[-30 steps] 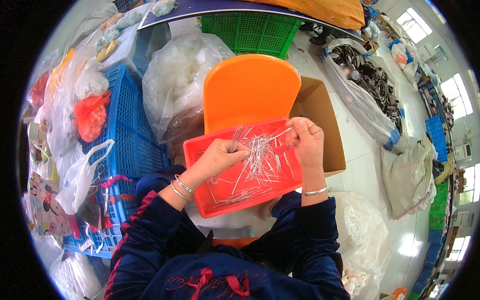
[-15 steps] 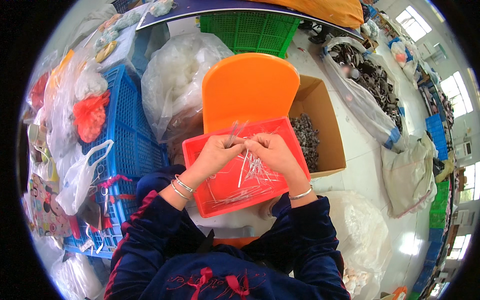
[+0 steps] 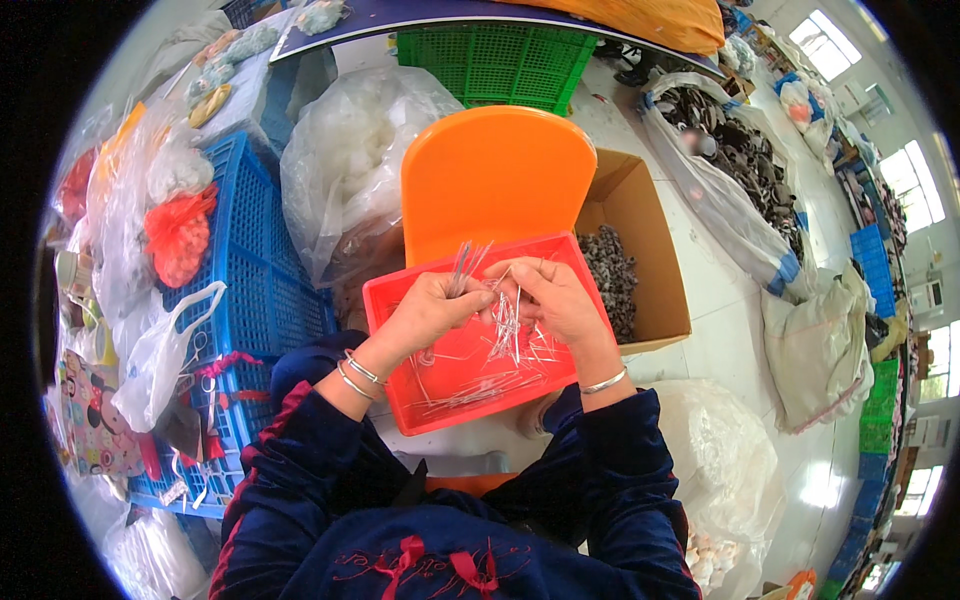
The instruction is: The person sits on the floor and separates a bundle of thin white wire pins by hand, placing them into a red plastic tray. The person repeatedly picks up small groups of pins, untangles them, and arranges them in the tray.
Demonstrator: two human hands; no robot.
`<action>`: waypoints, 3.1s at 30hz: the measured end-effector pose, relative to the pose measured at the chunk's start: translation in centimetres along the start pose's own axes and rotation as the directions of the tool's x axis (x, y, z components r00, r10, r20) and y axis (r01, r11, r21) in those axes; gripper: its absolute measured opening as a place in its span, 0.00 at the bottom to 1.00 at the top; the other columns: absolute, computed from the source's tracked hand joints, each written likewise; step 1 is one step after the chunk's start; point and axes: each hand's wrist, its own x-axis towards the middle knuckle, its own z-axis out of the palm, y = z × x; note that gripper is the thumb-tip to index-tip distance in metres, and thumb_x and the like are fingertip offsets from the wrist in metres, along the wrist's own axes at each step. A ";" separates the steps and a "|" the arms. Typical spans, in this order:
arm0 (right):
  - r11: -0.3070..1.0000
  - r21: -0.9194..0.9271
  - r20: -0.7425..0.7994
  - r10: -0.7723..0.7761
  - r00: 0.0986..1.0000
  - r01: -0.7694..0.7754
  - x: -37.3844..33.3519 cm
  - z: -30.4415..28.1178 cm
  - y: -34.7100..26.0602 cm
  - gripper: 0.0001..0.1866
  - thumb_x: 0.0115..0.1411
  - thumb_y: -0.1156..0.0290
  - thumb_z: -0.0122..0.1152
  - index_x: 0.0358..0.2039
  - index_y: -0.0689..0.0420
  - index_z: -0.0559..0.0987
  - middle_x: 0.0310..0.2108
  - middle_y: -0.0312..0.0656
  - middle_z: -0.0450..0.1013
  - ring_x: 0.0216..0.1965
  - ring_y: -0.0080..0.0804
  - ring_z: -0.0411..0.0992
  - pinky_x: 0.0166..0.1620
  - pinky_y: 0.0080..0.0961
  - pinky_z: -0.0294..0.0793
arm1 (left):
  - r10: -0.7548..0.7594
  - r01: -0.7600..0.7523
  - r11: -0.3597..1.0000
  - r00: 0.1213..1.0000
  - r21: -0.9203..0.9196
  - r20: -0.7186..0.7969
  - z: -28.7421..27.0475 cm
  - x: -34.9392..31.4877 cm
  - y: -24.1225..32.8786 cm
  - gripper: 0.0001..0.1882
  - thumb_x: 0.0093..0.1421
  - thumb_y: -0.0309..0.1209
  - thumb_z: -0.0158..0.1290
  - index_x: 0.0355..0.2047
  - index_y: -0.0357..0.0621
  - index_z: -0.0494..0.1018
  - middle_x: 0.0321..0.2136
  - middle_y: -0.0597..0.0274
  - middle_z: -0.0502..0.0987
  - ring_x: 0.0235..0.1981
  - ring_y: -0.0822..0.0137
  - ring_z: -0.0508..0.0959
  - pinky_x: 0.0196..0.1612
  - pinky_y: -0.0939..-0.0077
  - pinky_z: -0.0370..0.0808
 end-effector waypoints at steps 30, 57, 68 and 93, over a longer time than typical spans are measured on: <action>0.970 -0.224 -0.202 -0.143 0.969 0.097 0.5 -0.4 0.0 0.12 0.63 0.68 0.57 0.27 0.62 0.78 0.16 0.29 0.66 0.18 0.14 0.60 0.21 0.12 0.57 | -0.219 0.220 0.974 0.975 -0.060 0.030 0.1 -0.1 -0.2 0.17 0.65 0.42 0.50 0.26 0.44 0.76 0.14 0.75 0.67 0.11 0.85 0.55 0.14 0.87 0.50; 0.975 -0.171 -0.336 -0.196 0.921 0.145 0.9 1.0 0.6 0.09 0.62 0.68 0.58 0.29 0.60 0.79 0.18 0.30 0.69 0.16 0.11 0.59 0.19 0.11 0.55 | -0.109 0.140 0.979 0.973 -0.145 0.205 0.3 0.3 -1.1 0.18 0.69 0.44 0.39 0.38 0.44 0.72 0.20 0.73 0.68 0.15 0.83 0.57 0.17 0.88 0.53; 0.865 -0.166 -0.647 -0.458 0.610 0.474 -1.4 -6.7 -3.5 0.11 0.64 0.66 0.56 0.30 0.60 0.77 0.19 0.34 0.70 0.13 0.14 0.54 0.19 0.15 0.55 | -0.156 0.153 0.985 0.987 0.084 0.028 -1.2 0.4 -1.9 0.20 0.67 0.44 0.43 0.31 0.41 0.75 0.17 0.74 0.65 0.17 0.82 0.61 0.20 0.86 0.58; 0.893 -0.323 -0.410 -0.430 0.805 0.312 0.8 0.6 -0.2 0.08 0.62 0.74 0.58 0.37 0.65 0.79 0.25 0.27 0.72 0.26 0.09 0.64 0.28 0.10 0.62 | -0.146 0.144 0.989 0.988 0.046 0.046 1.4 0.3 0.2 0.10 0.60 0.35 0.55 0.26 0.42 0.78 0.18 0.75 0.73 0.17 0.85 0.63 0.21 0.87 0.59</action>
